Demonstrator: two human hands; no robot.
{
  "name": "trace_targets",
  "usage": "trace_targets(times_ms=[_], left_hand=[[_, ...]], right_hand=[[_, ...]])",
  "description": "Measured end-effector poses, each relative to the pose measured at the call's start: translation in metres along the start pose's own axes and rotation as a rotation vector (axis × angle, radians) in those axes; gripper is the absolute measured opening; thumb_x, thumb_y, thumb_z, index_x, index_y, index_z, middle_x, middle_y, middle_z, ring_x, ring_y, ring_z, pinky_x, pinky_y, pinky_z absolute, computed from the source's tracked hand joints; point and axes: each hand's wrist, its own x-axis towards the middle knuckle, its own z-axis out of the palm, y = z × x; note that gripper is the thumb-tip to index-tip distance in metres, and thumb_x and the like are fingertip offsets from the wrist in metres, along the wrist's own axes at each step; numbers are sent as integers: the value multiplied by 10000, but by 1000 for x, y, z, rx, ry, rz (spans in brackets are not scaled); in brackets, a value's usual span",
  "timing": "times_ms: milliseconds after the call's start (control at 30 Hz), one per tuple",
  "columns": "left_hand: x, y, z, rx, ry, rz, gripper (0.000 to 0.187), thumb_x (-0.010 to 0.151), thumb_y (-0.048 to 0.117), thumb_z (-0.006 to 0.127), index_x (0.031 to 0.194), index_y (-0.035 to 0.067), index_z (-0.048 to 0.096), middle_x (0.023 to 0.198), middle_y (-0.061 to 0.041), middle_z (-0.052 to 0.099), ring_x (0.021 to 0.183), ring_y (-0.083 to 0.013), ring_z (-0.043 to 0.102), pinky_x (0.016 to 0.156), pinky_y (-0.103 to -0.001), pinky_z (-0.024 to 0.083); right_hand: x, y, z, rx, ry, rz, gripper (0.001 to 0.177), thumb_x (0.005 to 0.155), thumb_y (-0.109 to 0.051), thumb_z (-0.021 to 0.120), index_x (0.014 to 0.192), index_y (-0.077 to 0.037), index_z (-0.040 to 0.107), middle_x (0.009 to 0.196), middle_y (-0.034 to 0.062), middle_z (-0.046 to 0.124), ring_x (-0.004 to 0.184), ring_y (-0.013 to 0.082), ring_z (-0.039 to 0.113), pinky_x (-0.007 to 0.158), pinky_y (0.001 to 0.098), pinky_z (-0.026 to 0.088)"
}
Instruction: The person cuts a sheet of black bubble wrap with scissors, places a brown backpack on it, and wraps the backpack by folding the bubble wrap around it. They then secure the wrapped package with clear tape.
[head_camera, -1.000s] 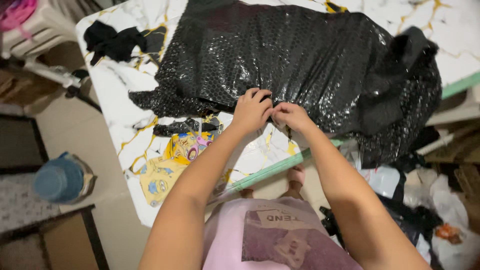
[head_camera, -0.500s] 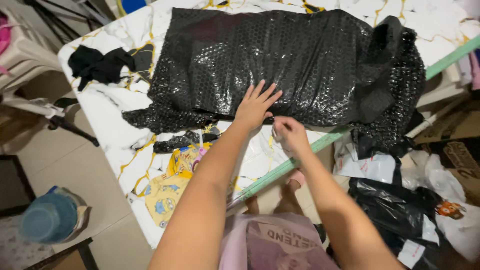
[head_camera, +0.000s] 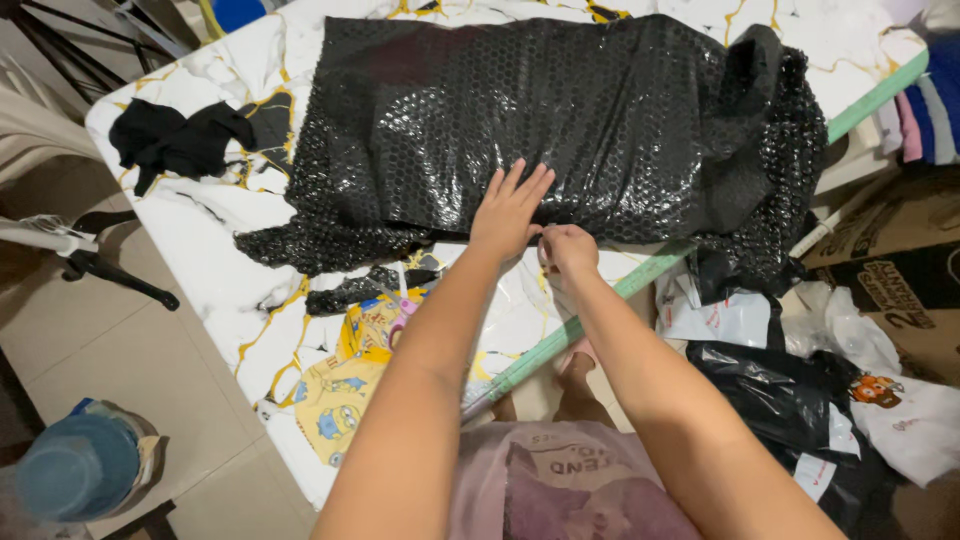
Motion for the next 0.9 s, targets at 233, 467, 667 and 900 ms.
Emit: trace_targets(times_ms=[233,467,667,900], left_hand=[[-3,-1,-1,14,28,6,951,846,294,780,1623,191,242,1673,0,294,1560,-284,206,1274,-471,160],[-3,-2,-8,-68,21,0,924,853,314,773,1607,178,256,1664,-13,300,1556,-291,211,1279,-475,139],[-2,-3,-2,-57,23,-2,922,848,324,773,1604,180,266,1661,-8,302,1553,-290,211,1275,-476,138],[0,-6,8,-18,38,8,935,840,344,782,1606,179,273,1661,-6,301,1551,-295,205,1272,-493,140]], right_hand=[[0,-12,-8,-104,-192,-53,139,918,-204,661,956,-130,774,722,10,667,575,104,540,510,302,378],[-51,-26,-39,-681,-10,-944,137,897,-163,723,988,-70,769,959,107,758,845,253,708,759,344,550],[-60,-28,-35,-652,-29,-761,140,919,-138,700,1038,-84,749,950,127,750,838,313,718,757,384,558],[-52,-27,-31,-658,-10,-1025,117,877,-79,718,985,-48,753,913,151,733,817,341,702,744,402,556]])
